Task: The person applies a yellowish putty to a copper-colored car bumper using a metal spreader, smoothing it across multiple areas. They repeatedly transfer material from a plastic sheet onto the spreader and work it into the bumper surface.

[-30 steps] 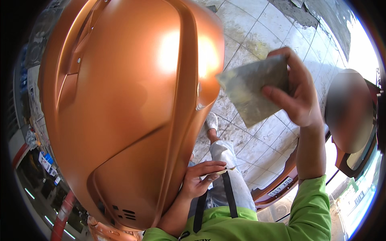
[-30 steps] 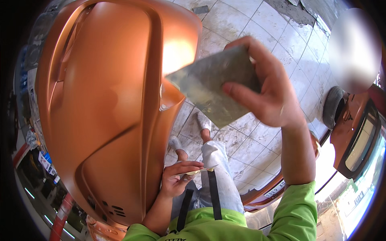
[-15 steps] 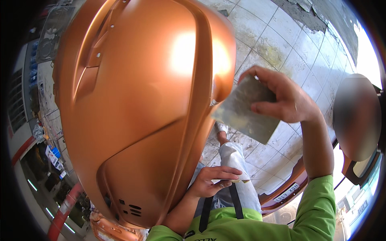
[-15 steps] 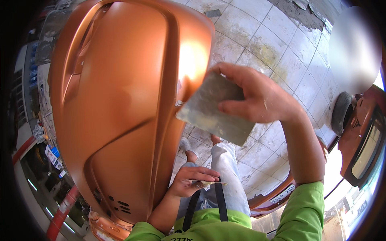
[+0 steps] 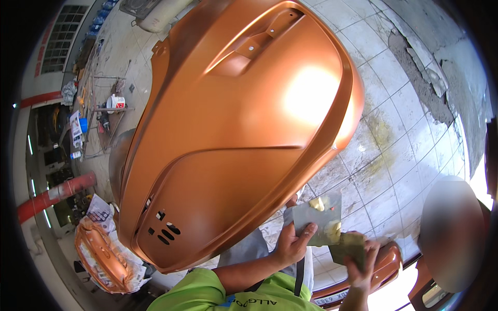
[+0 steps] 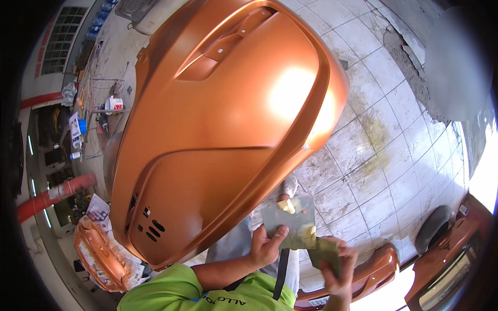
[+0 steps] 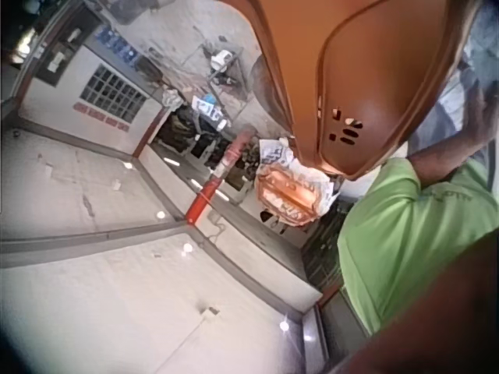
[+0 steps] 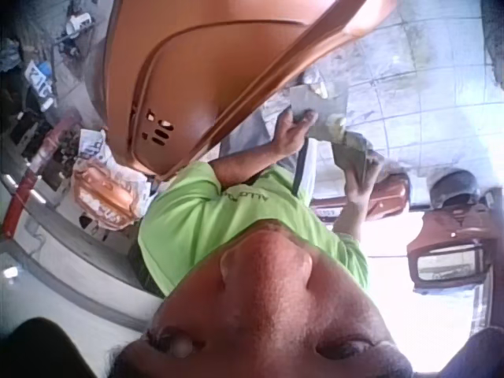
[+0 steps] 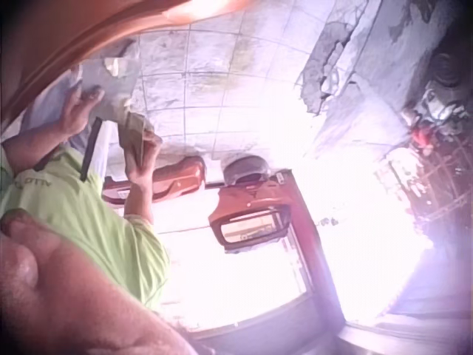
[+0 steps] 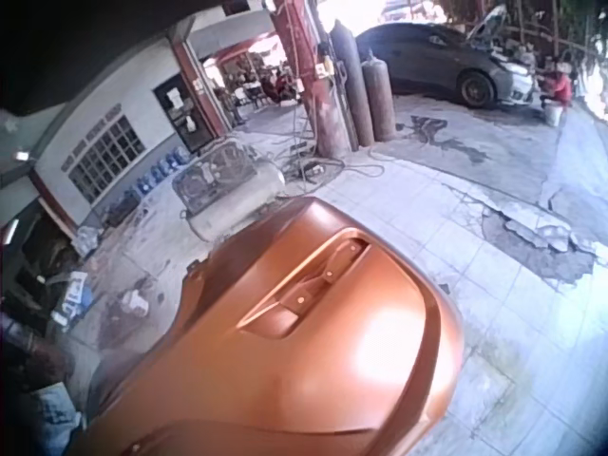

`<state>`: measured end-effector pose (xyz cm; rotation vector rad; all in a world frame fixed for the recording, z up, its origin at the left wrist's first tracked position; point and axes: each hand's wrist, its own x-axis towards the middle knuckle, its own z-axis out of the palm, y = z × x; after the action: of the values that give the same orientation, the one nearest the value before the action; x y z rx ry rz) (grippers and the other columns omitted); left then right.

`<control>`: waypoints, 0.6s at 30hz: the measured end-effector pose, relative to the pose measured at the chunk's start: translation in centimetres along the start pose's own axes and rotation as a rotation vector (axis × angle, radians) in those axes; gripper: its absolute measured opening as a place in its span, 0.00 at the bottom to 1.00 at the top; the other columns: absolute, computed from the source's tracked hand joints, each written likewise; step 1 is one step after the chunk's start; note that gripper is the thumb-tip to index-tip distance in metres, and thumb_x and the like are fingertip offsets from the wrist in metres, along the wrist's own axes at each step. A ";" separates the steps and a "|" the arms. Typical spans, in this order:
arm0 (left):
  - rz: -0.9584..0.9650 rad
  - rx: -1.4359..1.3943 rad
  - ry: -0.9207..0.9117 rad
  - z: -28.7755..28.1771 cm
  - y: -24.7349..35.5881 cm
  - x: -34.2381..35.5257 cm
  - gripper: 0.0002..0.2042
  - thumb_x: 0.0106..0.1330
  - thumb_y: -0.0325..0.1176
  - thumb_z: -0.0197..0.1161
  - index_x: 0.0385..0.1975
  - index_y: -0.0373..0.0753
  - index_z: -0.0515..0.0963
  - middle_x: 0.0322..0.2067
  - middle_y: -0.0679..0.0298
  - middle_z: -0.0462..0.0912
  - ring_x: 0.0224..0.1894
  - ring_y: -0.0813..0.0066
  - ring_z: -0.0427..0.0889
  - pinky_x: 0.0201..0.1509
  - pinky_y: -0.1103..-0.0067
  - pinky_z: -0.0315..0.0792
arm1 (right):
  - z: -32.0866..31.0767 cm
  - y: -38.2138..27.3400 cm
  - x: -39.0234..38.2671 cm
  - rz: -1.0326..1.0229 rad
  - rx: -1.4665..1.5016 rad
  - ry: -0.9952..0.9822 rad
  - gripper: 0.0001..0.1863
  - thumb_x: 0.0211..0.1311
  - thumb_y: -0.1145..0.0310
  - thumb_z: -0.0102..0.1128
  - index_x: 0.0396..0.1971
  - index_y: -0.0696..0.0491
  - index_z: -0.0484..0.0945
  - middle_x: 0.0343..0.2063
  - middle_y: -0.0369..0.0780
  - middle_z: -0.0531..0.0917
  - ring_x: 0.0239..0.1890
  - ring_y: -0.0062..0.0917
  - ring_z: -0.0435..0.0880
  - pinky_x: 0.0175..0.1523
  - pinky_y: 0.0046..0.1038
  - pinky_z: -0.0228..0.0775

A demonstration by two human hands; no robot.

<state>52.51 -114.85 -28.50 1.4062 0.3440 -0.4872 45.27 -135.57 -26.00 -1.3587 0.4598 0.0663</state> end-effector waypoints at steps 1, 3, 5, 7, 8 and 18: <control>0.028 -0.030 0.000 0.3 -0.2 -0.2 0.12 0.82 0.35 0.62 0.51 0.31 0.80 0.36 0.65 0.87 0.38 0.78 0.82 0.46 0.77 0.75 | 1.9 -1.5 -0.7 -0.089 -0.099 -0.066 0.26 0.54 0.94 0.51 0.52 0.57 0.64 0.55 0.56 0.74 0.59 0.42 0.77 0.58 0.42 0.75; 0.050 -0.034 -0.031 0.8 1.7 -1.5 0.12 0.82 0.35 0.63 0.51 0.31 0.81 0.36 0.63 0.88 0.38 0.79 0.82 0.45 0.77 0.76 | 2.0 -1.3 -1.6 -0.241 -0.540 -0.250 0.29 0.55 0.97 0.48 0.57 0.59 0.60 0.55 0.62 0.73 0.62 0.53 0.77 0.63 0.47 0.72; -0.058 -0.193 -0.090 0.3 3.2 -2.5 0.12 0.81 0.35 0.65 0.50 0.30 0.82 0.36 0.61 0.90 0.37 0.79 0.85 0.44 0.77 0.78 | 1.5 -1.0 -2.4 -0.194 -0.805 -0.393 0.27 0.56 0.92 0.55 0.57 0.58 0.73 0.56 0.58 0.77 0.61 0.55 0.78 0.63 0.49 0.74; 0.089 -0.130 -0.117 0.0 5.1 -3.3 0.12 0.80 0.35 0.66 0.50 0.30 0.82 0.37 0.61 0.90 0.37 0.79 0.85 0.45 0.77 0.78 | 1.2 -0.4 -3.7 -0.067 -1.025 -0.588 0.25 0.55 0.86 0.59 0.53 0.52 0.85 0.55 0.48 0.83 0.60 0.49 0.80 0.63 0.50 0.75; 0.161 -0.099 -0.136 -0.4 5.9 -3.6 0.12 0.80 0.35 0.66 0.50 0.31 0.82 0.37 0.61 0.90 0.38 0.79 0.85 0.45 0.77 0.78 | 1.2 -0.9 -3.9 -0.043 -1.005 -0.552 0.26 0.54 0.86 0.59 0.54 0.52 0.85 0.55 0.47 0.83 0.59 0.49 0.80 0.63 0.49 0.75; 0.035 -0.457 -0.006 -9.4 4.2 -5.5 0.15 0.78 0.30 0.65 0.58 0.29 0.76 0.46 0.58 0.86 0.44 0.71 0.87 0.48 0.73 0.83 | 3.9 -1.7 -2.9 -0.010 -1.182 -0.349 0.39 0.49 0.86 0.58 0.64 0.44 0.82 0.60 0.39 0.83 0.63 0.41 0.79 0.68 0.44 0.70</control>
<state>50.46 -104.46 -23.49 0.9657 0.3965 -0.3551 44.25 -131.60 -22.84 -2.4403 0.0762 0.6356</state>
